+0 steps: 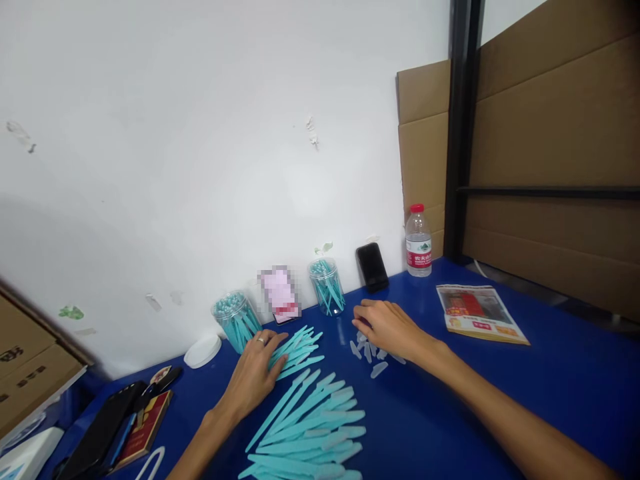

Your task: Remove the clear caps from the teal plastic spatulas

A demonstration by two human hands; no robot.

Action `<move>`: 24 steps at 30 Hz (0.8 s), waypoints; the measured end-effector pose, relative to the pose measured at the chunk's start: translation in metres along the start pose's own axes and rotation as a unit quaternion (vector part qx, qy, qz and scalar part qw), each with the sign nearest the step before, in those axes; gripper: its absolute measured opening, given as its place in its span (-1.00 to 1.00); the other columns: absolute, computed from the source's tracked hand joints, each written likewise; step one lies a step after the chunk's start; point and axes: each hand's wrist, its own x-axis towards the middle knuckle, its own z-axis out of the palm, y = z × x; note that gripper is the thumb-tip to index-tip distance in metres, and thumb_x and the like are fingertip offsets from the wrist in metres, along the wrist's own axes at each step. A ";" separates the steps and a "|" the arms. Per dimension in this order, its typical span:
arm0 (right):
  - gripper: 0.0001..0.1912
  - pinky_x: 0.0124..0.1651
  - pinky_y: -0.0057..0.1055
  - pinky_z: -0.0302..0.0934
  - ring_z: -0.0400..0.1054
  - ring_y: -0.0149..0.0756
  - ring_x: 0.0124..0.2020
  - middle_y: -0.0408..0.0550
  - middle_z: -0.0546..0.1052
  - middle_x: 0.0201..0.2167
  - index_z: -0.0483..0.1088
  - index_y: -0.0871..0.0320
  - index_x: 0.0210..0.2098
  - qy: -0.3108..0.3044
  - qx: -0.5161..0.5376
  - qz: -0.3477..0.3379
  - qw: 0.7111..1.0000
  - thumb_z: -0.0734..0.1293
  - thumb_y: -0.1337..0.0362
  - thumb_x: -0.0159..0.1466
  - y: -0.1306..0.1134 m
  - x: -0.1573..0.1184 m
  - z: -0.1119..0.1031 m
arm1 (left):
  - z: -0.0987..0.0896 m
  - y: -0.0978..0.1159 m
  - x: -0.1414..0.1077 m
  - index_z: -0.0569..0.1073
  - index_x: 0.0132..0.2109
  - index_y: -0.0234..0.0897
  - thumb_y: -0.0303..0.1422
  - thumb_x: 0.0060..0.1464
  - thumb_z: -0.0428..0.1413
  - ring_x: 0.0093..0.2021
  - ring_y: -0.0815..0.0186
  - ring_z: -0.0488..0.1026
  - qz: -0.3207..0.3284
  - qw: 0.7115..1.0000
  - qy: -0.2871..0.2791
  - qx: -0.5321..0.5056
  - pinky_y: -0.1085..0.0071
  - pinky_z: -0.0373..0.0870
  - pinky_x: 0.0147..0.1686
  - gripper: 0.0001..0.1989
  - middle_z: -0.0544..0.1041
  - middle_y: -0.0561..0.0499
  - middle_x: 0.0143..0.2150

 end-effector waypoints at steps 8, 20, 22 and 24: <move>-0.78 -0.33 -0.41 0.06 0.44 -0.16 -0.28 -0.03 0.55 -0.34 0.48 0.09 -0.24 -0.094 0.059 -0.091 0.990 0.25 0.13 0.29 -0.032 -0.018 0.003 | -0.017 0.057 -0.035 0.40 -0.09 -0.16 -0.13 0.18 0.01 -0.14 0.07 0.44 -0.123 0.976 -0.177 0.021 0.25 0.30 -0.24 -0.74 0.46 -0.08 -0.11; -0.77 -0.44 -0.43 0.02 0.43 -0.16 -0.35 -0.06 0.54 -0.37 0.47 0.04 -0.18 -0.169 0.106 -0.159 0.967 0.36 0.24 0.13 -0.048 -0.033 0.011 | 0.010 0.045 -0.043 0.30 0.01 -0.20 -0.32 0.25 -0.14 -0.03 0.09 0.38 -0.065 0.978 -0.187 -0.067 0.18 0.31 -0.07 -0.76 0.44 -0.15 -0.03; -0.78 -0.43 -0.44 0.03 0.43 -0.19 -0.37 -0.10 0.53 -0.44 0.48 0.04 -0.21 -0.168 0.122 -0.164 0.964 0.39 0.22 0.12 -0.045 -0.031 0.009 | 0.014 0.044 -0.046 0.31 0.01 -0.22 -0.28 0.29 -0.21 -0.10 0.08 0.41 -0.062 0.985 -0.153 -0.057 0.15 0.33 -0.11 -0.72 0.46 -0.17 -0.11; -0.86 -0.41 -0.45 0.04 0.41 -0.25 -0.41 -0.13 0.50 -0.51 0.48 0.07 -0.29 -0.142 0.147 -0.149 0.968 0.36 0.18 0.18 -0.043 -0.027 0.007 | 0.015 0.044 -0.046 0.32 0.02 -0.22 -0.23 0.31 -0.24 -0.21 0.12 0.44 -0.085 0.985 -0.123 -0.089 0.20 0.37 -0.18 -0.67 0.49 -0.13 -0.24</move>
